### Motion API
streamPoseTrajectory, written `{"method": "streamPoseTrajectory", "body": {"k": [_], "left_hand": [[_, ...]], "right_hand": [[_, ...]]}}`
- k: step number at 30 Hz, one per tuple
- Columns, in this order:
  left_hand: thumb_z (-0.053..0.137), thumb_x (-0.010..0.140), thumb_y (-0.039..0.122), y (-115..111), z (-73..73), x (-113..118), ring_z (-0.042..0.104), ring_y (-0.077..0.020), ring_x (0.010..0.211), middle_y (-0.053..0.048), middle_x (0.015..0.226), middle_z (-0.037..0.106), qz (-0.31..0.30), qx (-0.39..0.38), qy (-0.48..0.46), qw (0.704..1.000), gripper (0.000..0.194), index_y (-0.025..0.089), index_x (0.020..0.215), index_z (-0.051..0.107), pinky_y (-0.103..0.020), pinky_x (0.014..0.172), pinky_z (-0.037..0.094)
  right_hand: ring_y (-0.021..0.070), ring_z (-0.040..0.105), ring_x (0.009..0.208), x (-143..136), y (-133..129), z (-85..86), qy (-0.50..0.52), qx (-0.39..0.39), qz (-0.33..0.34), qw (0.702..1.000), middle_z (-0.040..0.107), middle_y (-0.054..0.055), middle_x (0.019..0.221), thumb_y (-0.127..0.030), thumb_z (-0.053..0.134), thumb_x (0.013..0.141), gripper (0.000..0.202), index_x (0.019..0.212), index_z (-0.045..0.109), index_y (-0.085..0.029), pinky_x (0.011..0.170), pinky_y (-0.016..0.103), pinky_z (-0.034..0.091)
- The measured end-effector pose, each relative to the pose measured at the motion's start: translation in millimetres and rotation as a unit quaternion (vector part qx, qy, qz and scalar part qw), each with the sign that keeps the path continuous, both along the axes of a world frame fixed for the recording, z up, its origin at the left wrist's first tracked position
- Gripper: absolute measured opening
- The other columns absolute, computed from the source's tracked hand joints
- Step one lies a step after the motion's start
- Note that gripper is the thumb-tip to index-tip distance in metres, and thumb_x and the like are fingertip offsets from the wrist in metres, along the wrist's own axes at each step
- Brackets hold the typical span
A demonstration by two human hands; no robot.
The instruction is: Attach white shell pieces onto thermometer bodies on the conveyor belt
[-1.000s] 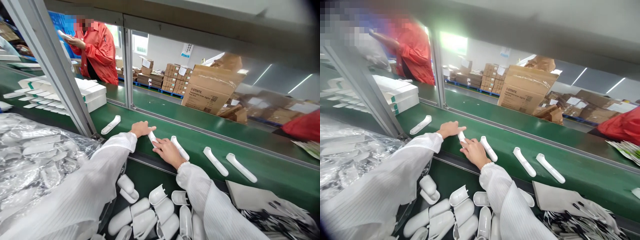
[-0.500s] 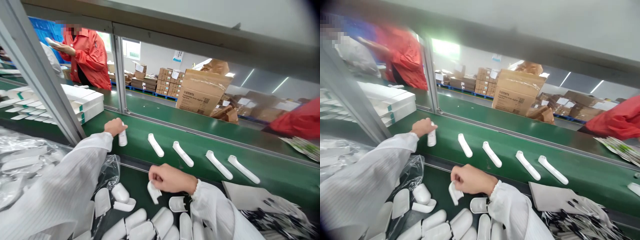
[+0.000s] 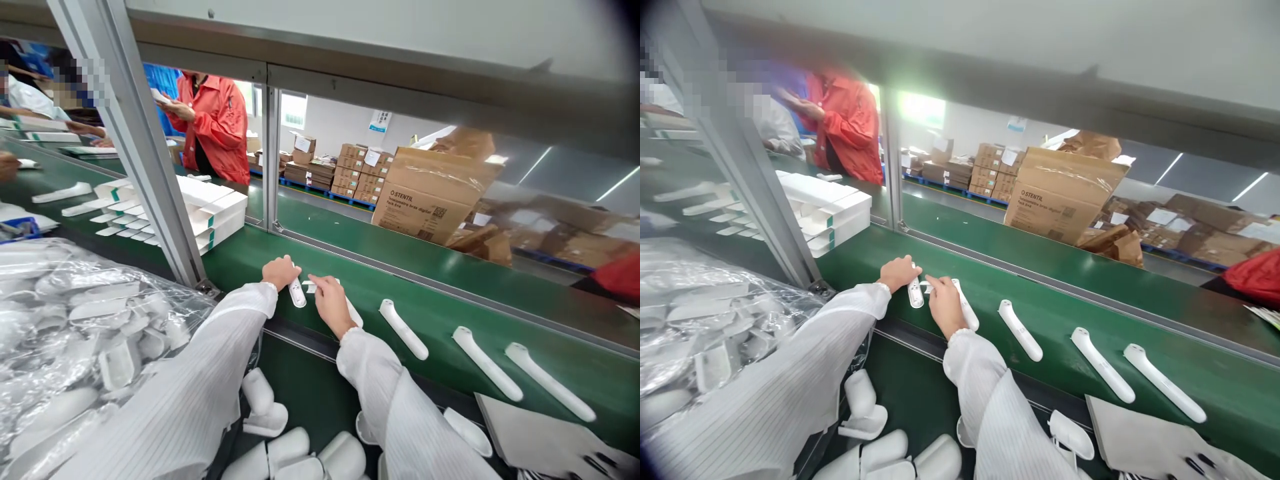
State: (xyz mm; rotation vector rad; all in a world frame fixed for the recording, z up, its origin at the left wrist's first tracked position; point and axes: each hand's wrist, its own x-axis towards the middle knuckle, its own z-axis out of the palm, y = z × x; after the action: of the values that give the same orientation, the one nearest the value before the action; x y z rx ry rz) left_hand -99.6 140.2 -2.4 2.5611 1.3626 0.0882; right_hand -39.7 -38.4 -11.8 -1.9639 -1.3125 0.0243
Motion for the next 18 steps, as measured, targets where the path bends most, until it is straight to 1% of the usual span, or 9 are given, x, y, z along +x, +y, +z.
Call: {"method": "streamPoseTrajectory", "body": {"k": [2,4,6,8,10,12,14,18], "left_hand": [[0.047,0.084,0.045,-4.1,-0.7,2.8,0.064,-0.0342,0.105,-0.018,0.112,0.066,-0.001,-0.004,-0.008,1.0,0.041,0.017,0.112,0.059,-0.041,0.086,0.05],[0.047,0.084,0.046,-8.4,-1.7,5.7,0.064,-0.034,0.105,-0.017,0.112,0.066,-0.002,-0.005,-0.016,1.0,0.041,0.017,0.112,0.059,-0.041,0.086,0.05],[0.047,0.085,0.046,-13.0,-2.7,8.4,0.064,-0.0339,0.105,-0.017,0.112,0.066,-0.001,-0.005,-0.023,1.0,0.041,0.017,0.112,0.059,-0.041,0.086,0.05],[0.046,0.085,0.046,-17.7,-3.6,10.8,0.064,-0.0338,0.104,-0.017,0.111,0.067,-0.001,-0.005,-0.028,1.0,0.04,0.017,0.111,0.058,-0.041,0.085,0.051],[0.046,0.085,0.045,-22.2,-4.5,12.9,0.065,-0.0336,0.103,-0.017,0.11,0.067,-0.002,-0.006,-0.029,1.0,0.039,0.017,0.11,0.059,-0.04,0.085,0.051],[0.046,0.085,0.045,-26.2,-5.3,14.5,0.065,-0.0335,0.102,-0.016,0.108,0.067,-0.003,-0.005,-0.03,1.0,0.039,0.018,0.109,0.059,-0.04,0.084,0.051],[0.046,0.085,0.045,-29.9,-5.4,16.2,0.065,-0.0338,0.102,-0.017,0.107,0.068,-0.011,-0.002,-0.031,0.999,0.039,0.017,0.11,0.059,-0.04,0.083,0.051],[0.045,0.087,0.044,-37.7,0.4,20.9,0.065,-0.0342,0.103,-0.018,0.11,0.067,-0.054,-0.002,-0.013,0.998,0.042,0.017,0.114,0.06,-0.041,0.084,0.051]], "right_hand": [[0.0209,0.064,0.103,-5.1,-3.9,-1.4,-0.052,-0.028,0.036,0.998,0.066,0.01,0.112,-0.008,0.045,0.091,0.043,0.126,0.067,-0.021,0.097,0.031,0.048],[0.0214,0.065,0.102,-10.4,-14.6,-1.8,-0.088,-0.071,0.082,0.99,0.067,0.009,0.114,-0.015,0.049,0.094,0.041,0.131,0.063,-0.023,0.095,0.03,0.049],[0.0225,0.065,0.103,-13.7,-27.4,-1.8,-0.118,-0.101,0.111,0.982,0.066,0.009,0.12,-0.021,0.052,0.096,0.041,0.135,0.059,-0.024,0.093,0.031,0.05],[0.024,0.064,0.108,-13.3,-37.5,-1.9,-0.136,-0.121,0.116,0.976,0.064,0.009,0.127,-0.023,0.054,0.096,0.041,0.137,0.057,-0.024,0.094,0.032,0.05],[0.0249,0.062,0.113,-9.2,-42.5,-2.8,-0.145,-0.135,0.114,0.974,0.063,0.008,0.13,-0.024,0.056,0.096,0.038,0.134,0.06,-0.024,0.096,0.033,0.049],[0.0251,0.061,0.116,-3.4,-43.0,-4.5,-0.145,-0.142,0.118,0.972,0.065,0.008,0.128,-0.024,0.056,0.097,0.035,0.131,0.062,-0.026,0.097,0.034,0.048],[0.0253,0.06,0.115,1.1,-41.1,-6.3,-0.141,-0.144,0.12,0.972,0.067,0.008,0.124,-0.025,0.055,0.098,0.032,0.129,0.063,-0.026,0.095,0.034,0.049],[0.0266,0.061,0.111,-0.6,-37.1,-5.9,-0.153,-0.168,0.096,0.969,0.068,0.01,0.118,-0.025,0.056,0.098,0.031,0.128,0.062,-0.026,0.087,0.033,0.05]]}}
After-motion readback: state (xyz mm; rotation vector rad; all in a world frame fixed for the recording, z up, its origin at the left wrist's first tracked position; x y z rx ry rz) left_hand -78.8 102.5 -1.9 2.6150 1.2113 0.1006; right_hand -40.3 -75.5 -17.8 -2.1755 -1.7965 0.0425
